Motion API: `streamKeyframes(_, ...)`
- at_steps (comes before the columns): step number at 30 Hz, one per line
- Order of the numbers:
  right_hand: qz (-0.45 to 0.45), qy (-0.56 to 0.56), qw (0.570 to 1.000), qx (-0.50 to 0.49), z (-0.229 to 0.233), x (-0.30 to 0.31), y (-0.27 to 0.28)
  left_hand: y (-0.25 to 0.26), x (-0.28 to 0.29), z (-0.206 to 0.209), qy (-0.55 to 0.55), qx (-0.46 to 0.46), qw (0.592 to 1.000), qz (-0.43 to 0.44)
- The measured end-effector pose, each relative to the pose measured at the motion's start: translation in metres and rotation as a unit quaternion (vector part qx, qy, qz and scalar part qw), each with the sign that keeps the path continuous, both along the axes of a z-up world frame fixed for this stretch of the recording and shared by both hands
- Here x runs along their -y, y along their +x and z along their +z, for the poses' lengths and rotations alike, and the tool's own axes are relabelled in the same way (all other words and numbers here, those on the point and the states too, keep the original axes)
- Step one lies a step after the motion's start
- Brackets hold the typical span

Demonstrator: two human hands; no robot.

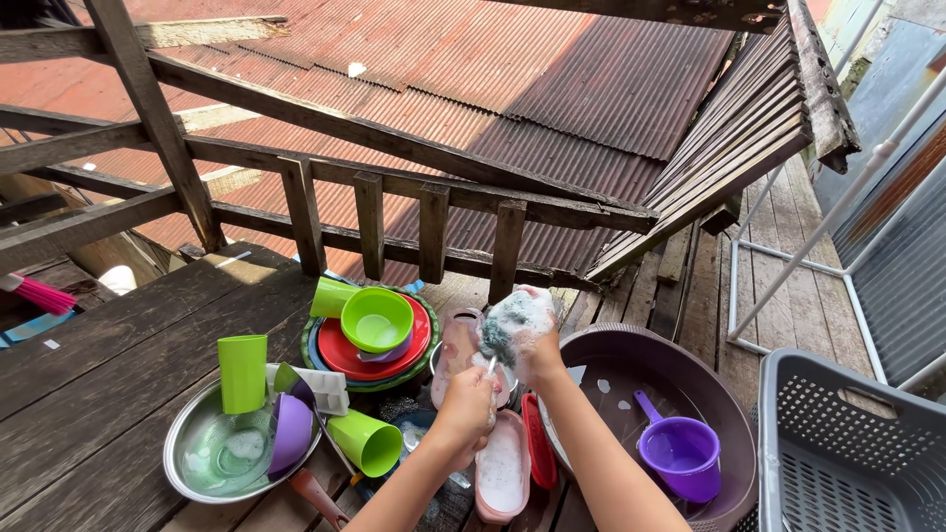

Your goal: Scrubbing and washing various plastic and metal dishes using a sponge and soap.

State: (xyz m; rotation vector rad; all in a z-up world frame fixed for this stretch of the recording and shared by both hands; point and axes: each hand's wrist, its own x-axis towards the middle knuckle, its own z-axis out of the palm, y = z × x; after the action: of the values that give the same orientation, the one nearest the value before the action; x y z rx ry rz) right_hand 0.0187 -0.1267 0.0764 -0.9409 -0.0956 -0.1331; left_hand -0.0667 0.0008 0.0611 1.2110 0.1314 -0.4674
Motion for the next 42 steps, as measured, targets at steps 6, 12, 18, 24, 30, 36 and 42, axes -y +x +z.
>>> streamKeyframes(6, -0.033, 0.036, 0.994, 0.094, -0.026, 0.011, 0.025, -0.015, 0.003, 0.025, 0.046, 0.038, 0.998, 0.004)
streamKeyframes(12, 0.046, 0.191, 0.978, -0.071, -0.012, -0.002, 0.011, 0.035, 0.023, -0.083, 0.128, 0.397, 0.901, 0.117)
streamKeyframes(18, 0.043, -0.016, 0.996, 0.075, -0.018, 0.002, 0.012, -0.006, 0.004, 0.022, -0.02, 0.025, 0.998, 0.051)
streamKeyframes(24, 0.045, 0.11, 0.992, 0.033, -0.025, 0.014, 0.024, -0.015, -0.001, 0.005, -0.027, 0.035, 0.999, 0.005)
streamKeyframes(30, 0.069, 0.179, 0.98, -0.053, -0.005, -0.012, 0.01, 0.004, 0.002, 0.008, 0.002, 0.091, 0.995, 0.051)
streamKeyframes(36, 0.112, 0.041, 0.993, -0.022, 0.03, -0.022, -0.008, 0.027, 0.003, 0.024, -0.029, 0.072, 0.992, 0.1)
streamKeyframes(42, 0.186, 0.062, 0.98, -0.031, 0.02, -0.008, -0.004, 0.055, 0.007, -0.024, -0.001, 0.077, 0.995, 0.064)
